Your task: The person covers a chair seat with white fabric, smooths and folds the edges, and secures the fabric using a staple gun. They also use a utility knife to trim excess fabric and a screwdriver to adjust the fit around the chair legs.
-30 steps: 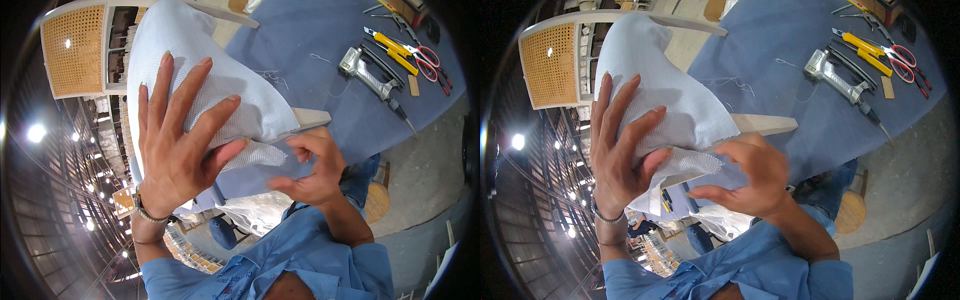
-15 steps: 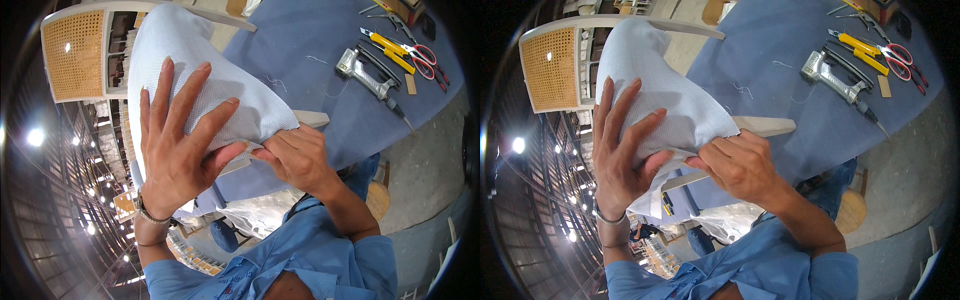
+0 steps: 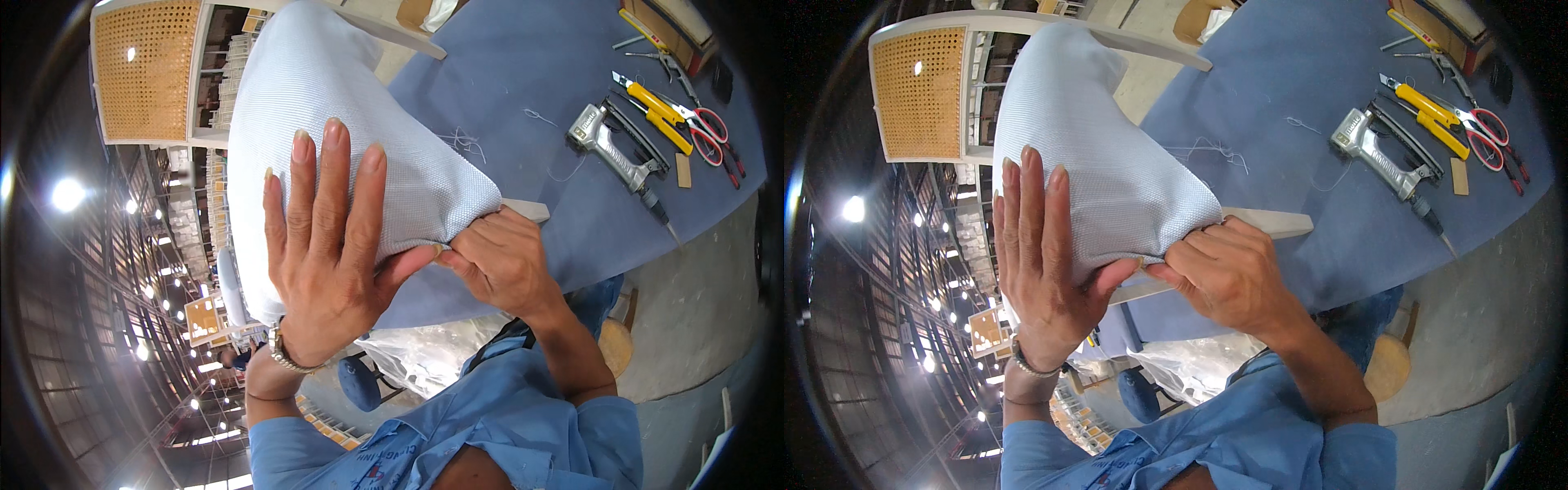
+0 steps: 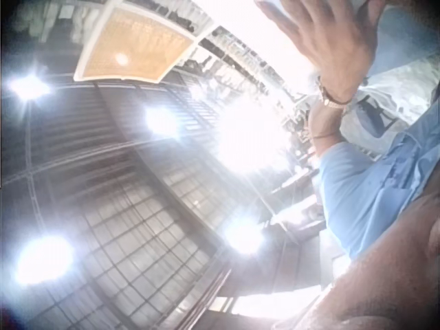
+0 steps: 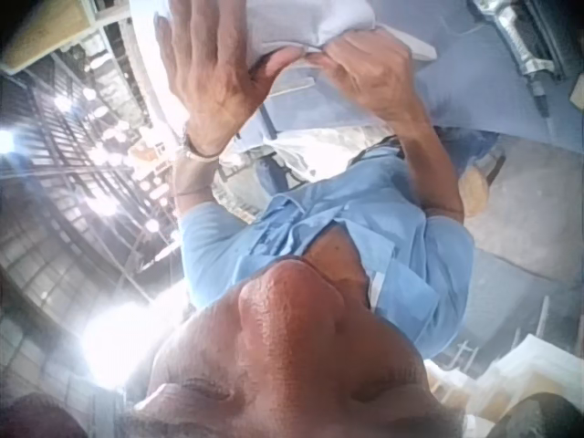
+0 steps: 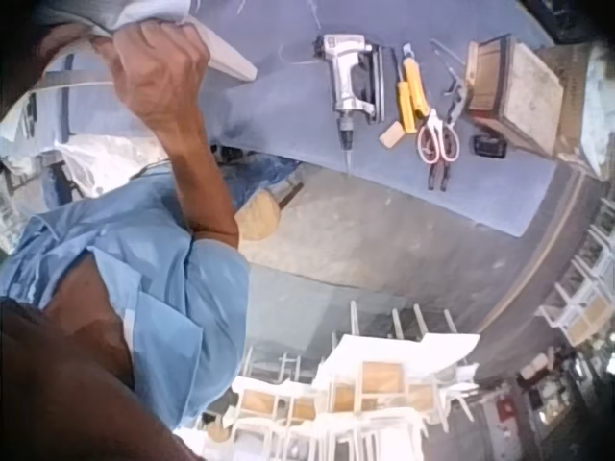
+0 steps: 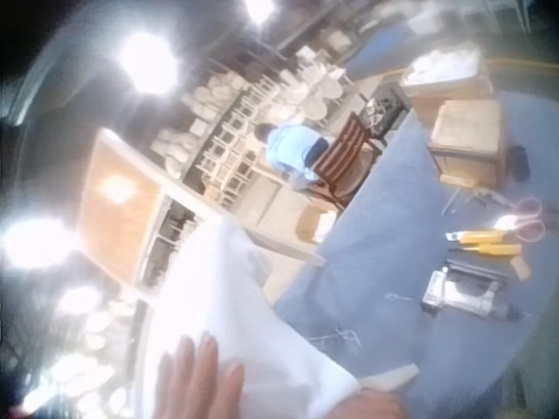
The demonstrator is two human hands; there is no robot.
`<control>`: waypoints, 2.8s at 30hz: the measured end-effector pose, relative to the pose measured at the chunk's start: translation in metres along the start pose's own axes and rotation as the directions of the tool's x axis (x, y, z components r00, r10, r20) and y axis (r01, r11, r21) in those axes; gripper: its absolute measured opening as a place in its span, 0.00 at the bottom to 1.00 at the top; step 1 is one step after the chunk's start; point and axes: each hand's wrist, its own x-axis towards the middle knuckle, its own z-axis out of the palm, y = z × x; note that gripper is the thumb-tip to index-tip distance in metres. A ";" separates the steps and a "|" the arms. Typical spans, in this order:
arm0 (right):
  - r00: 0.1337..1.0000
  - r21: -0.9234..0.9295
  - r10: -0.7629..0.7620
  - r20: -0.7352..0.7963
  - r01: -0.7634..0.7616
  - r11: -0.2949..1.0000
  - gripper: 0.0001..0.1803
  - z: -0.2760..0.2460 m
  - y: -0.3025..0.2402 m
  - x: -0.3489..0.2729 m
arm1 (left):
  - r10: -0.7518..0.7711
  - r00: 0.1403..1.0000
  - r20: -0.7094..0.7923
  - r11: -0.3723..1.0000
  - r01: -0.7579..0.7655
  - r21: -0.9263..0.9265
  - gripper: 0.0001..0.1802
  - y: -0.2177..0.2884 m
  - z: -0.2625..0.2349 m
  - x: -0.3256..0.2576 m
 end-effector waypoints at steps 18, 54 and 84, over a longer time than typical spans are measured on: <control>1.000 0.110 0.004 0.026 -0.007 0.994 0.14 -0.001 0.004 -0.006 | -0.511 0.751 0.418 -0.606 0.029 -0.795 0.58 0.088 0.147 -0.059; 0.951 0.104 0.083 0.298 -0.119 0.987 0.20 -0.056 -0.025 0.044 | -0.502 0.788 0.357 -0.525 0.050 -0.850 0.15 0.076 0.149 -0.040; 0.760 -0.700 0.542 0.359 -0.166 0.695 0.38 -0.175 0.252 -0.038 | -0.523 0.743 0.419 -0.432 0.192 -0.881 0.31 0.070 0.119 -0.019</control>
